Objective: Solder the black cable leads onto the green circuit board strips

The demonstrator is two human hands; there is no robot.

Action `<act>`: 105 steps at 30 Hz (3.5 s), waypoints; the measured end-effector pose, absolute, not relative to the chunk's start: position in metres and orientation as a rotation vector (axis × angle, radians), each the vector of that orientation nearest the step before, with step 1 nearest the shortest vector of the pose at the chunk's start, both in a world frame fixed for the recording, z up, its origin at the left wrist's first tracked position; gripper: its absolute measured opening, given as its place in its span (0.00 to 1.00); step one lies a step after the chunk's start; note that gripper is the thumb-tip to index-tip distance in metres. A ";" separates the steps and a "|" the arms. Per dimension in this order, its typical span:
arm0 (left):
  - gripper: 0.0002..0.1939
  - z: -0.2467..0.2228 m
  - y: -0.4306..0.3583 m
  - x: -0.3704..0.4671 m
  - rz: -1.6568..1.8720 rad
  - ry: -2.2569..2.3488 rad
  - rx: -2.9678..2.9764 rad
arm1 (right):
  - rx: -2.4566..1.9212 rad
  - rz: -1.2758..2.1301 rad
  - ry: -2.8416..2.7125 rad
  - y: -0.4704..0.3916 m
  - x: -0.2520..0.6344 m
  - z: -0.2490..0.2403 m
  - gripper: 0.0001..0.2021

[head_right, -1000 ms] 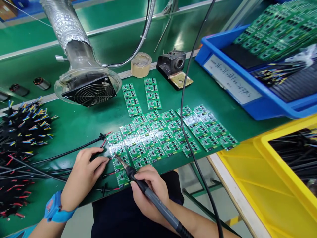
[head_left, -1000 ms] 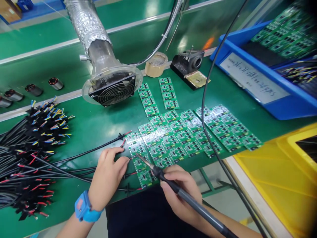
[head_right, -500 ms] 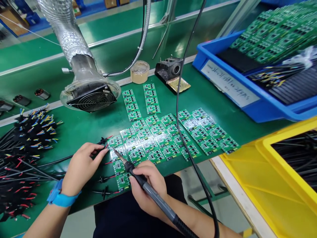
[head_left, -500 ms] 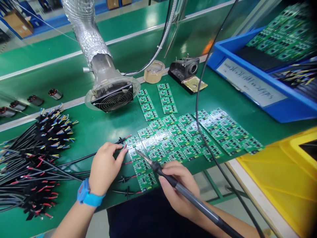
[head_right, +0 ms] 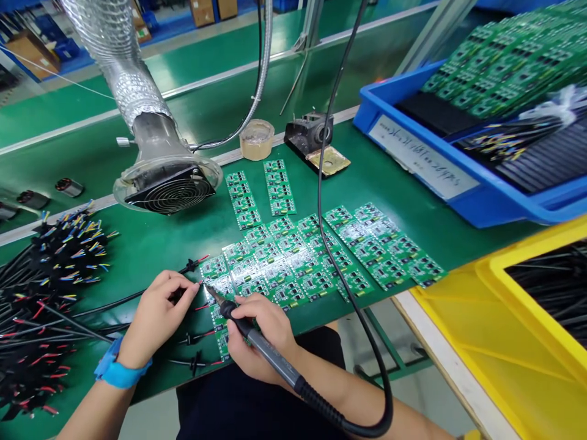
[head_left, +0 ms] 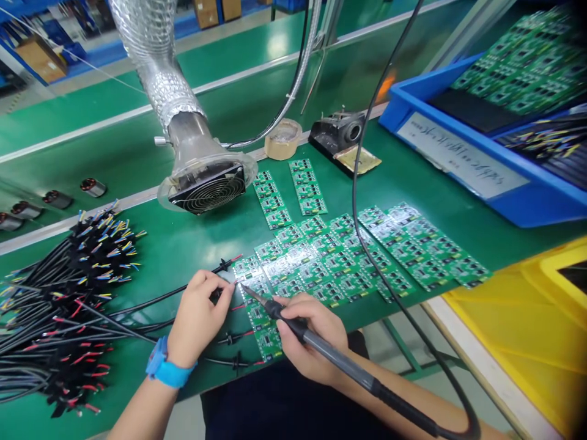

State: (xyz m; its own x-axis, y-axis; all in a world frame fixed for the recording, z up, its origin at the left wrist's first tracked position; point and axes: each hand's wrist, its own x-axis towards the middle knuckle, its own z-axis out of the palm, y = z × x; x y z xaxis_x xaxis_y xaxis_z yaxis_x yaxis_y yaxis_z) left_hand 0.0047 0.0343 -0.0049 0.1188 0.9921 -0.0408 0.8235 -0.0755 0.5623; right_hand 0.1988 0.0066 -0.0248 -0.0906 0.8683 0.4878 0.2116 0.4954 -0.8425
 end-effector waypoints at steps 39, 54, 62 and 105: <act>0.08 -0.011 0.034 0.002 0.548 1.738 1.990 | -1.054 0.679 -1.615 -0.004 0.192 -0.020 0.12; 0.11 -0.014 0.035 -0.006 0.495 1.645 2.228 | -1.032 0.597 -1.666 -0.005 0.190 -0.025 0.12; 0.11 -0.016 0.034 -0.005 0.483 1.665 2.301 | -1.085 0.599 -1.715 -0.005 0.189 -0.026 0.11; 0.26 0.082 0.080 -0.224 0.123 2.351 1.872 | -0.890 0.555 -1.666 0.002 0.220 -0.036 0.08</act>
